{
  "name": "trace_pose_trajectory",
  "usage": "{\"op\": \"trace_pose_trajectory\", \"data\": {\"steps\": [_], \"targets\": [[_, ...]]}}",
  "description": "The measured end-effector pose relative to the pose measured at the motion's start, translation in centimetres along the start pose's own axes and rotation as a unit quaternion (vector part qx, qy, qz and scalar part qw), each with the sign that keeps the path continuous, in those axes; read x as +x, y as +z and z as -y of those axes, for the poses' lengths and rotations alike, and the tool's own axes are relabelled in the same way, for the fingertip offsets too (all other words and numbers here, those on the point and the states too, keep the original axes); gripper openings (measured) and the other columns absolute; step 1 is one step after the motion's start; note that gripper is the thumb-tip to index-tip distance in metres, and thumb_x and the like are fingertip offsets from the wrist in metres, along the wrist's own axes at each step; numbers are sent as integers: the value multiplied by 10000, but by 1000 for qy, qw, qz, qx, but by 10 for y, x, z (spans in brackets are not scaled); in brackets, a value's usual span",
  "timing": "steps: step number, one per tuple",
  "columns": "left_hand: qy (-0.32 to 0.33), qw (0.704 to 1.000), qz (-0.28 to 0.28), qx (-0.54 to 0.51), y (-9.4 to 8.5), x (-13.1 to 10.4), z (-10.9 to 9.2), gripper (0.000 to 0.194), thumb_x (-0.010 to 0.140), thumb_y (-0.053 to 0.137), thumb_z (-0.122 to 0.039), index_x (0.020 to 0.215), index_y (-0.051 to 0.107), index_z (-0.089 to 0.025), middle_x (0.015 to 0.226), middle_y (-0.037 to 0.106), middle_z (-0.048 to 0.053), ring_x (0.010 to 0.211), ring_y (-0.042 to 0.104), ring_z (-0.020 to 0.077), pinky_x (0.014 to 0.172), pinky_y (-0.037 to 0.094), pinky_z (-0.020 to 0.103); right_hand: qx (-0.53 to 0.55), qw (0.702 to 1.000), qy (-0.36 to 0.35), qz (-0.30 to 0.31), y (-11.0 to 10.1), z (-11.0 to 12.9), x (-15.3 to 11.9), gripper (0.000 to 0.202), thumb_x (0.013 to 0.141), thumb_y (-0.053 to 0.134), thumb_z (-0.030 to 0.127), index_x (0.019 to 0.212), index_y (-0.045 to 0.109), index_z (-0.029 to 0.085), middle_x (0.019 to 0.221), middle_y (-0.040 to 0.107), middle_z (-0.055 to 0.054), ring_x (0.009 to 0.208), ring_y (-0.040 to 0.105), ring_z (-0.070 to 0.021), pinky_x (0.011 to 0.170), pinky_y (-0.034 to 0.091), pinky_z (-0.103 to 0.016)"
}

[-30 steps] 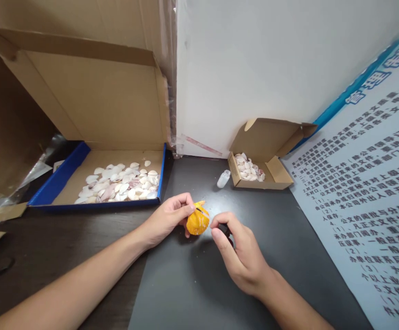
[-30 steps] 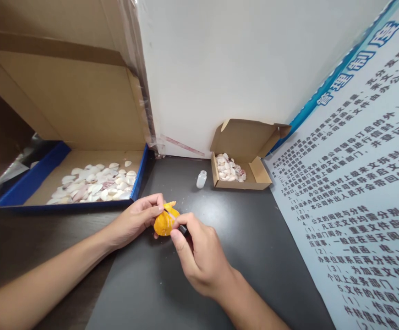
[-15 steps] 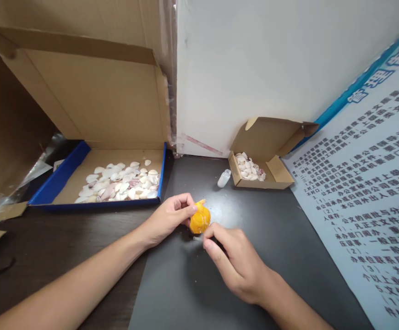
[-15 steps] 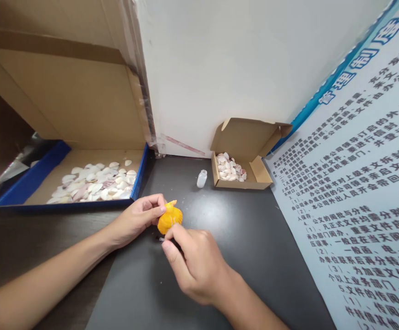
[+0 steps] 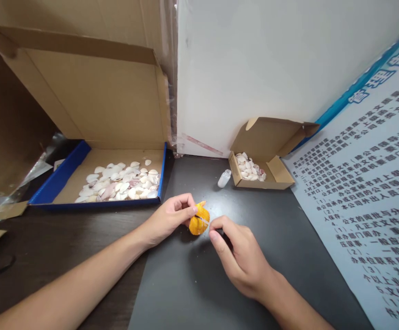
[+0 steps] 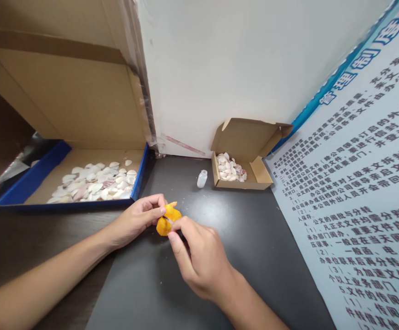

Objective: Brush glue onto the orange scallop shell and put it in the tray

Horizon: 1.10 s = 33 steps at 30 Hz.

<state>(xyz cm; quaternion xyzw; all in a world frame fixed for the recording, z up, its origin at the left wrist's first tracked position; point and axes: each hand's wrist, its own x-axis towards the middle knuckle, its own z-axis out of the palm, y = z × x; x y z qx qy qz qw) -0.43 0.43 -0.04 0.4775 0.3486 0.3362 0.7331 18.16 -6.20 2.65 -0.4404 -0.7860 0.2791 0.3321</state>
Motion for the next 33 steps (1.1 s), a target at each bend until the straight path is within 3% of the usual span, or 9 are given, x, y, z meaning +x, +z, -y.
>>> {"op": "trace_pose_trajectory", "data": {"steps": [4,10,15,20,25,30,33], "targets": [[1,1000,1,1,-1,0,0,349,799,698,-434,737,502,-152,699,578,-14,599,502,82,577,398,205,7,999,-17,42,0,0,0,154,955,406,207,806,446,212,611,446,46,515,406,-111,548,312,-246],[-4,1000,5,-6,-1,0,0,354,797,700,-434,734,497,-151,713,588,-3,620,525,93,594,406,210,14,1000,1,-22,0,-2,1,126,965,408,199,855,470,207,633,449,50,504,400,-100,543,310,-237],[-3,1000,11,-4,-2,0,1,349,803,693,-440,746,501,-154,712,580,-9,611,511,89,587,395,205,22,998,-24,53,0,-1,0,181,948,394,202,769,420,212,591,399,53,507,386,-107,545,303,-249],[0,1000,11,-5,-1,0,1,358,792,701,-442,722,503,-153,700,575,-12,609,503,91,587,390,210,17,1000,-5,-18,2,-2,0,138,960,404,209,837,466,211,609,440,50,489,387,-104,527,307,-245],[-2,1000,13,-6,-2,0,1,356,793,698,-446,738,499,-156,701,570,-16,609,499,92,584,388,214,19,999,-20,39,4,-2,0,167,951,405,206,788,443,211,592,410,53,502,383,-107,541,305,-248],[0,1000,13,-2,-2,0,2,360,794,702,-440,734,498,-149,688,559,-16,596,483,80,579,369,205,23,999,-7,-23,5,-2,0,135,961,412,195,839,468,210,617,425,54,501,388,-100,537,303,-238],[3,1000,15,4,-2,0,2,358,800,696,-441,738,496,-149,698,577,-8,603,491,84,581,367,208,12,1000,1,4,5,-2,1,132,959,421,202,835,468,209,618,432,54,507,394,-101,543,297,-240]]}}
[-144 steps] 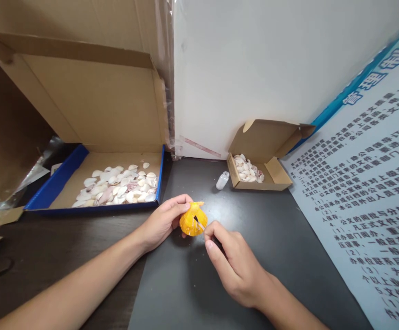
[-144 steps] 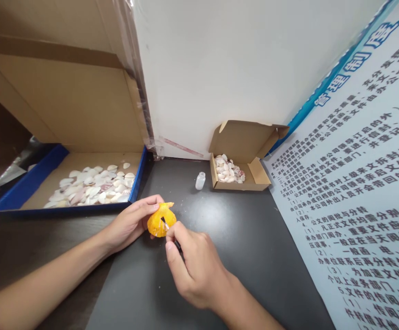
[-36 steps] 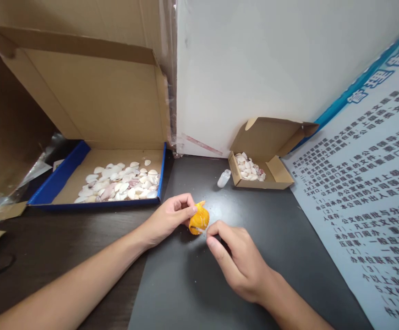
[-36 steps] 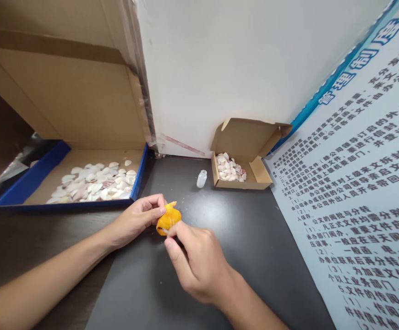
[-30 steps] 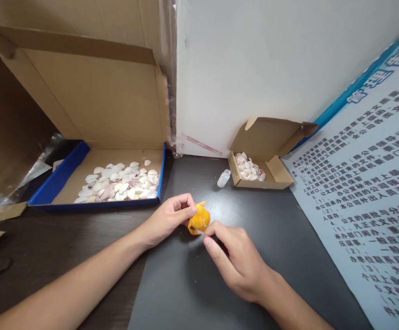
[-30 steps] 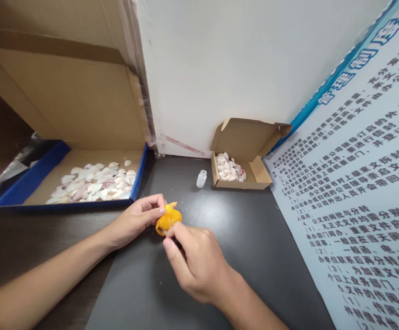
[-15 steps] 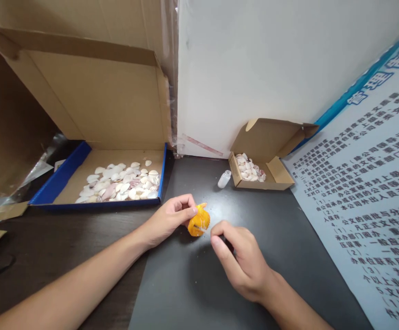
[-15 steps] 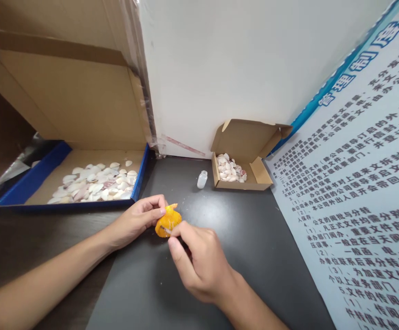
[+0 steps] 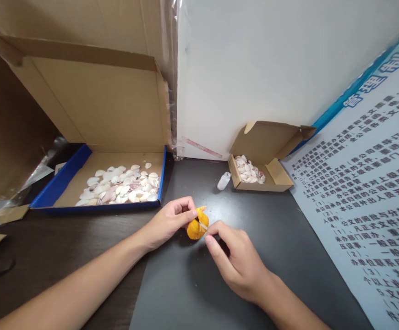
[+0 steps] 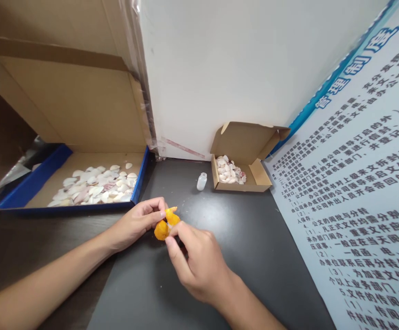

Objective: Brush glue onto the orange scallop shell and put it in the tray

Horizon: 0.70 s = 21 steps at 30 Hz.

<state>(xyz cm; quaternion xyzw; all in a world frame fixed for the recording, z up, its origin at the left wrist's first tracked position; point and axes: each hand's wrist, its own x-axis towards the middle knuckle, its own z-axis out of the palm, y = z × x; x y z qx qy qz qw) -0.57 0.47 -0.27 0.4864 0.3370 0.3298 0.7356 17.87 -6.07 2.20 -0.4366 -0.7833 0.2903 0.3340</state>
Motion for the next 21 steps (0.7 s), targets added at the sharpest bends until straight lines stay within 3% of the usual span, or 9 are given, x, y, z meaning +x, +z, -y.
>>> {"op": "trace_pose_trajectory", "data": {"steps": [4,10,15,19,21], "targets": [[-3,1000,-1,5,0,0,0,362,803,690,-445,739,488,-152,684,573,-13,596,484,84,580,358,211,9,999,-9,51,-1,1,0,164,954,405,211,792,427,209,609,408,53,523,382,-107,558,292,-245],[-3,1000,4,3,-1,0,0,367,790,701,-449,746,496,-148,688,578,-11,587,484,82,567,358,207,13,1000,-3,14,0,1,-1,152,961,409,210,813,445,207,599,392,61,501,362,-99,545,278,-239],[4,1000,9,4,-2,1,2,353,803,692,-432,742,485,-152,668,564,-20,570,464,74,549,343,199,22,996,-12,81,0,1,-2,174,953,409,217,780,424,207,621,424,50,541,402,-103,564,291,-235],[2,1000,8,3,-2,1,2,344,805,692,-422,747,488,-152,680,563,-17,584,471,75,563,349,201,27,1000,-3,-3,-1,0,-2,164,958,405,214,799,444,205,602,401,59,503,373,-99,542,287,-233],[-1,1000,9,1,-1,1,2,343,809,686,-425,752,487,-152,686,563,-15,595,478,79,578,358,206,21,1000,7,-12,-1,1,-1,158,959,404,210,809,454,204,600,402,59,495,371,-98,537,286,-233]]}}
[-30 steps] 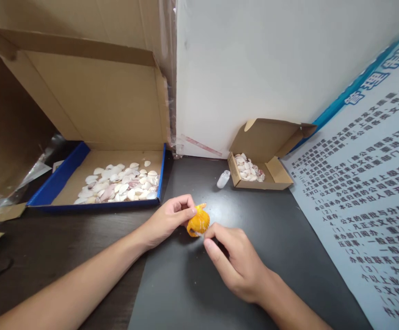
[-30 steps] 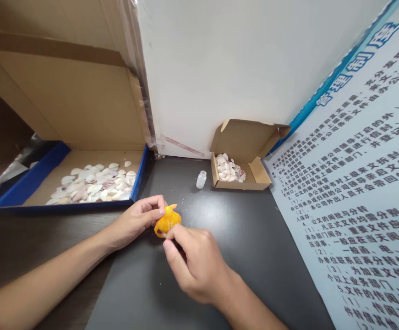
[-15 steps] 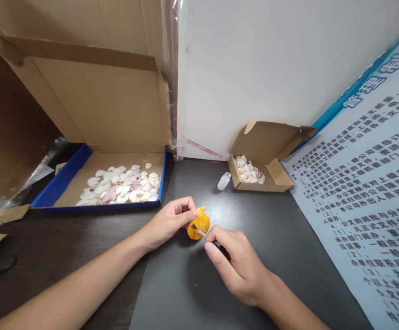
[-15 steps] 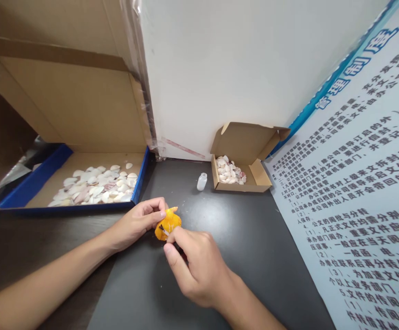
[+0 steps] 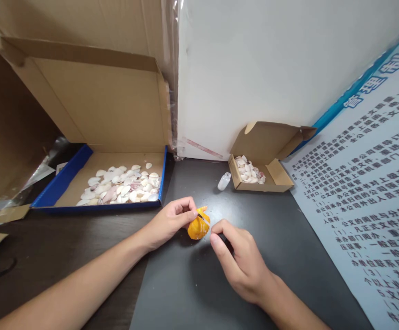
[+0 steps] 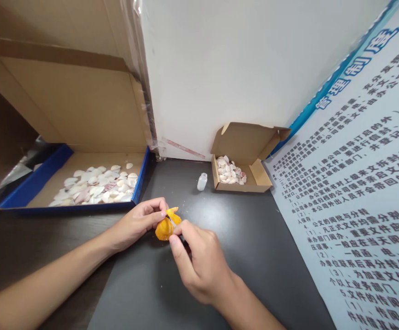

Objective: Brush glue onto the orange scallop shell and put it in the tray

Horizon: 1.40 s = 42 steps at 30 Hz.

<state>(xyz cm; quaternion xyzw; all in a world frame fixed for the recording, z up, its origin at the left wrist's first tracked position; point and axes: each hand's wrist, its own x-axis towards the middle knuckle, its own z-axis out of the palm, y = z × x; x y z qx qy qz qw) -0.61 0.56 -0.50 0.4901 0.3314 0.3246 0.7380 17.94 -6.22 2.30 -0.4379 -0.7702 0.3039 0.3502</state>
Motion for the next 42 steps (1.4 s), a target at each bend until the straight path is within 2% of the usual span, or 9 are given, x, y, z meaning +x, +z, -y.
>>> {"op": "trace_pose_trajectory", "data": {"steps": [3,5,10,14,19,24,32,39,42], "targets": [[-4,1000,-6,3,1,-1,-1,335,819,670,-429,771,490,-150,705,567,-9,613,480,84,597,364,212,2,998,-3,67,1,1,1,191,951,399,213,761,421,206,600,398,53,514,378,-101,547,283,-236],[-6,1000,-9,4,1,-1,-1,326,818,668,-423,784,489,-153,718,567,-8,623,482,88,605,365,215,10,996,-8,84,1,1,0,211,947,397,220,736,399,206,596,389,52,520,376,-101,550,280,-237],[-9,1000,-14,-1,0,-1,0,296,800,673,-393,793,488,-162,737,559,-5,659,507,107,620,368,223,6,1000,25,18,-1,0,0,158,954,404,226,805,448,198,598,395,61,503,369,-93,538,279,-231],[-7,1000,-22,1,0,-1,0,263,804,656,-365,781,484,-168,713,540,-15,628,486,100,598,351,218,3,998,32,51,-3,0,0,237,936,409,211,701,379,203,562,359,64,495,345,-90,524,261,-234],[-6,1000,-18,-2,0,0,1,230,810,636,-347,777,491,-172,702,537,-16,616,485,104,594,350,220,27,999,42,14,-3,-2,0,193,936,417,225,745,412,202,569,351,71,491,331,-85,509,266,-223],[-8,1000,-25,-8,0,-1,0,220,812,640,-346,786,513,-168,707,539,-13,629,491,106,605,357,219,20,998,44,51,-1,-4,0,245,918,421,198,681,361,203,558,347,66,498,321,-88,512,259,-230],[-8,999,-19,-27,2,-1,0,265,803,671,-387,819,525,-166,752,574,1,645,519,113,618,391,228,32,999,15,-32,1,-4,-2,165,980,373,230,838,452,203,664,437,44,564,407,-107,570,331,-232],[-1,1000,-10,-9,1,-2,0,267,828,650,-398,820,516,-167,742,566,-3,622,496,103,590,375,221,31,999,15,40,-1,-1,-2,232,974,376,216,743,396,205,587,367,60,505,352,-96,529,281,-240],[6,1000,-19,15,1,-2,-1,261,826,652,-393,819,521,-168,763,579,6,666,508,117,615,381,229,40,999,4,-8,-2,-1,-2,211,972,379,210,764,415,204,604,376,56,513,367,-97,536,298,-235]]}}
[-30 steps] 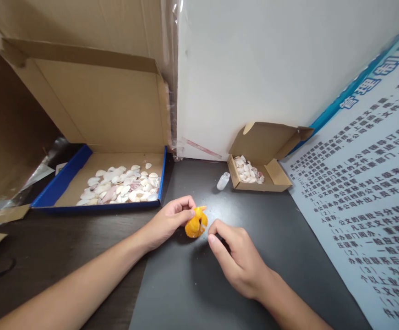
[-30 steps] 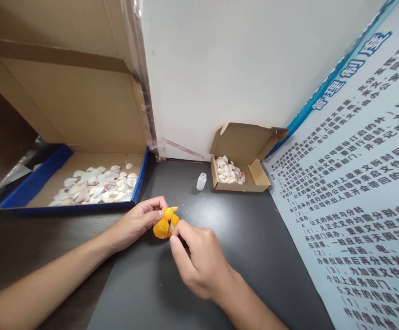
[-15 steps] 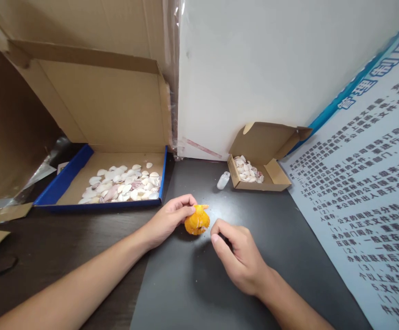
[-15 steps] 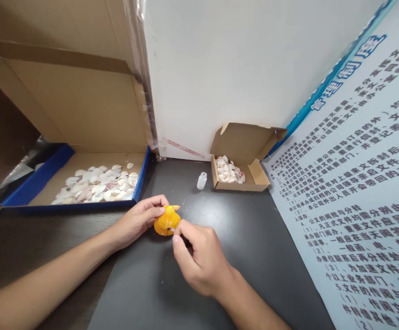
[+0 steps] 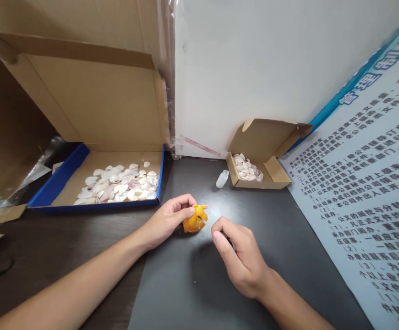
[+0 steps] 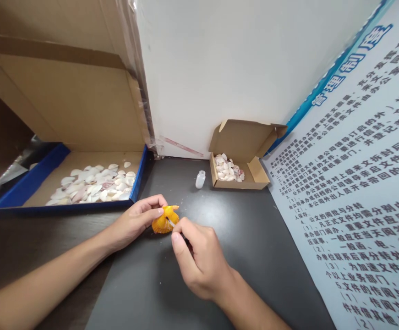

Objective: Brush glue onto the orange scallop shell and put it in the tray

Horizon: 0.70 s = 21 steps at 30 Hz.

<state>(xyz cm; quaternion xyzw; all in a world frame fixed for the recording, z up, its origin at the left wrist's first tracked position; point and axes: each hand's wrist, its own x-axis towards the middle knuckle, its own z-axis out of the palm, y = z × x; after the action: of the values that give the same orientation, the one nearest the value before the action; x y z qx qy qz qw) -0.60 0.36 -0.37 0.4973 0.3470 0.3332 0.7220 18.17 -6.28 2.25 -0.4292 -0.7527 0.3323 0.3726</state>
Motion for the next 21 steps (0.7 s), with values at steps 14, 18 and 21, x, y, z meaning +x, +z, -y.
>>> {"op": "trace_pose_trajectory", "data": {"steps": [14,18,21], "targets": [[-7,1000,7,9,0,-1,-1,230,812,597,-372,767,497,-170,681,533,-17,559,456,96,540,367,217,-14,1000,15,-12,-2,2,2,213,957,381,215,749,424,200,603,391,53,508,371,-92,526,296,-227],[12,1000,-5,21,0,0,0,231,794,604,-362,741,484,-173,703,530,-8,642,503,118,583,349,213,-50,997,61,-19,-2,1,3,261,934,403,207,675,371,203,557,349,59,481,336,-88,498,258,-236],[11,999,-10,31,0,0,-1,243,796,603,-378,736,479,-178,709,532,-5,690,530,139,596,349,219,-34,998,40,-41,-2,2,2,265,939,394,209,675,365,204,563,343,59,484,340,-87,501,268,-231]]}}
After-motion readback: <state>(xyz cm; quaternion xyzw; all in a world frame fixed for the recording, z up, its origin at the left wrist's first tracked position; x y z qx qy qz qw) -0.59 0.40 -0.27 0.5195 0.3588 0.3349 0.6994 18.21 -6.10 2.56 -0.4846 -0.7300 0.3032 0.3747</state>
